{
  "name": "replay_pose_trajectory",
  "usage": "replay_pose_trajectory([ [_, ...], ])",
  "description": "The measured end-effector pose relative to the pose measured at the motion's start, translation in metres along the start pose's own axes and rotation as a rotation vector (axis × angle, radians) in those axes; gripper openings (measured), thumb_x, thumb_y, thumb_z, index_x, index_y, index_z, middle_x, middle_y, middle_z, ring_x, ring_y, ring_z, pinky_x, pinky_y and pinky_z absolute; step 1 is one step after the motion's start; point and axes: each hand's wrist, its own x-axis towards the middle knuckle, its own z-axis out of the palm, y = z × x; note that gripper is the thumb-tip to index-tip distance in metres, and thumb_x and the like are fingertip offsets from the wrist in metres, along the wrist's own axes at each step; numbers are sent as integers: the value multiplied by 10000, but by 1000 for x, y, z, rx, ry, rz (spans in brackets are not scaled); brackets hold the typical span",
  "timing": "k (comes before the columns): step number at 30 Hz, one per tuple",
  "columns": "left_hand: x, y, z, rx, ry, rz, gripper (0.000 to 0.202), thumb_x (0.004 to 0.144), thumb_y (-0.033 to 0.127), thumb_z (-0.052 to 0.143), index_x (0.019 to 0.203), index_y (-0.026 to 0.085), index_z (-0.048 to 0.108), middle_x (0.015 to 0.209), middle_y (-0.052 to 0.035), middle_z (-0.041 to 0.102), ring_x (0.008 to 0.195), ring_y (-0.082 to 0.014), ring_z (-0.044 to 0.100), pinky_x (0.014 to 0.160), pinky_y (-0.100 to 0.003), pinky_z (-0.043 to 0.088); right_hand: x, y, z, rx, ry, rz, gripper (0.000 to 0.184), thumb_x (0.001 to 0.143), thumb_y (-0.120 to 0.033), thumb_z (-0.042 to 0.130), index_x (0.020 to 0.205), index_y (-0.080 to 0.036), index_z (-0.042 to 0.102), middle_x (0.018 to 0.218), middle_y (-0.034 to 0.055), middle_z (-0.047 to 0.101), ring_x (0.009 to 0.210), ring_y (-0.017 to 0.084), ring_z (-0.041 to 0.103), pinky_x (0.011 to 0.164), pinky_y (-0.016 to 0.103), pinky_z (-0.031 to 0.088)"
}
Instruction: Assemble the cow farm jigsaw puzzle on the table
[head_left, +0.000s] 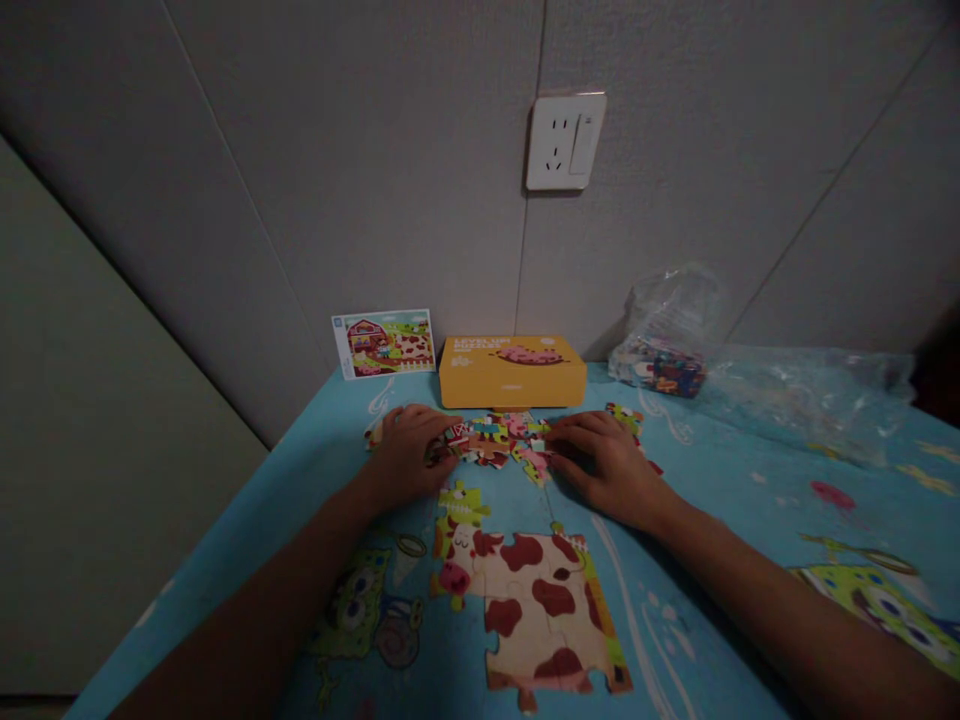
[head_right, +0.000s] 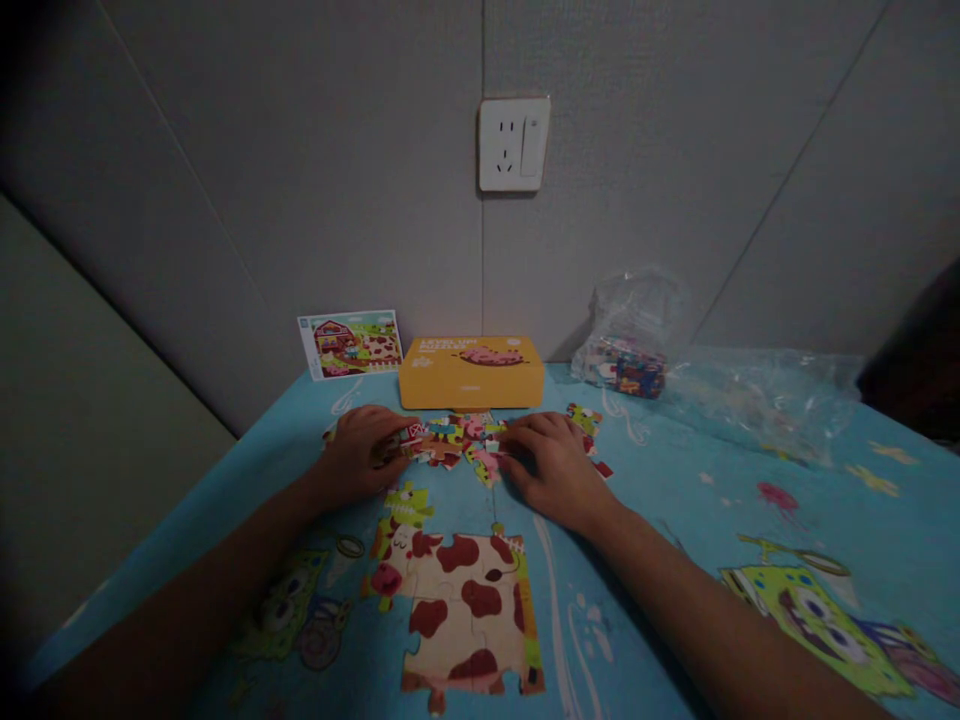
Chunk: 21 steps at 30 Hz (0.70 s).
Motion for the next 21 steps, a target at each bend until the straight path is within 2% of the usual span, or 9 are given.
replay_pose_trajectory([
  [3, 1, 1, 0, -7, 26, -1, 350, 824, 229, 592, 1168, 218, 653, 1066, -58, 713, 1089, -256, 565, 1017, -470, 348, 0, -1, 0, -2, -1, 3, 216, 879, -330, 614, 1044, -225, 706, 1083, 83, 688, 1015, 278, 570, 914, 471, 430],
  [5, 1, 2, 1, -11, 38, -6, 321, 838, 253, 595, 1150, 211, 660, 1078, -63, 710, 1085, -257, 568, 1006, -464, 358, 0, -1, 0, 0, -1, 9, 217, 881, -331, 613, 1048, -227, 706, 1091, 83, 686, 1019, 279, 567, 914, 475, 434],
  [7, 1, 3, 1, -14, 37, -9, 402, 816, 354, 661, 1185, 197, 638, 1143, -82, 693, 1113, -279, 559, 1002, -479, 358, 0, -2, 0, 2, -5, 11, 218, 883, -329, 611, 1051, -227, 706, 1094, 83, 686, 1018, 278, 567, 916, 478, 435],
  [10, 1, 8, 3, 16, -7, -13, 641, 717, 491, 764, 1260, 201, 584, 1242, -105, 657, 1184, -333, 523, 1043, -565, 280, 0, -5, 1, 5, -8, 1, 222, 878, -312, 613, 1059, -220, 703, 1099, 89, 684, 1033, 277, 568, 936, 486, 424],
  [13, 2, 15, 6, 76, -15, -23, 590, 761, 451, 746, 1277, 226, 568, 1224, -101, 669, 1200, -326, 522, 1080, -612, 180, 0, -9, 2, 8, -8, -7, 230, 870, -294, 618, 1068, -209, 699, 1102, 94, 682, 1052, 279, 566, 952, 491, 415],
  [16, 3, 18, 7, 86, -1, -7, 525, 808, 389, 713, 1288, 240, 562, 1158, -90, 695, 1178, -296, 542, 1090, -586, 180, 0, -11, 2, 12, -5, -13, 235, 868, -286, 618, 1075, -208, 695, 1107, 93, 682, 1053, 281, 567, 953, 491, 418],
  [21, 2, 12, 3, 95, -35, -79, 698, 723, 515, 762, 1318, 224, 541, 1266, -116, 645, 1225, -353, 484, 1065, -624, 188, -1, -10, 1, 17, 7, -17, 218, 875, -297, 611, 1063, -223, 692, 1093, 92, 687, 1051, 289, 575, 945, 499, 428],
])
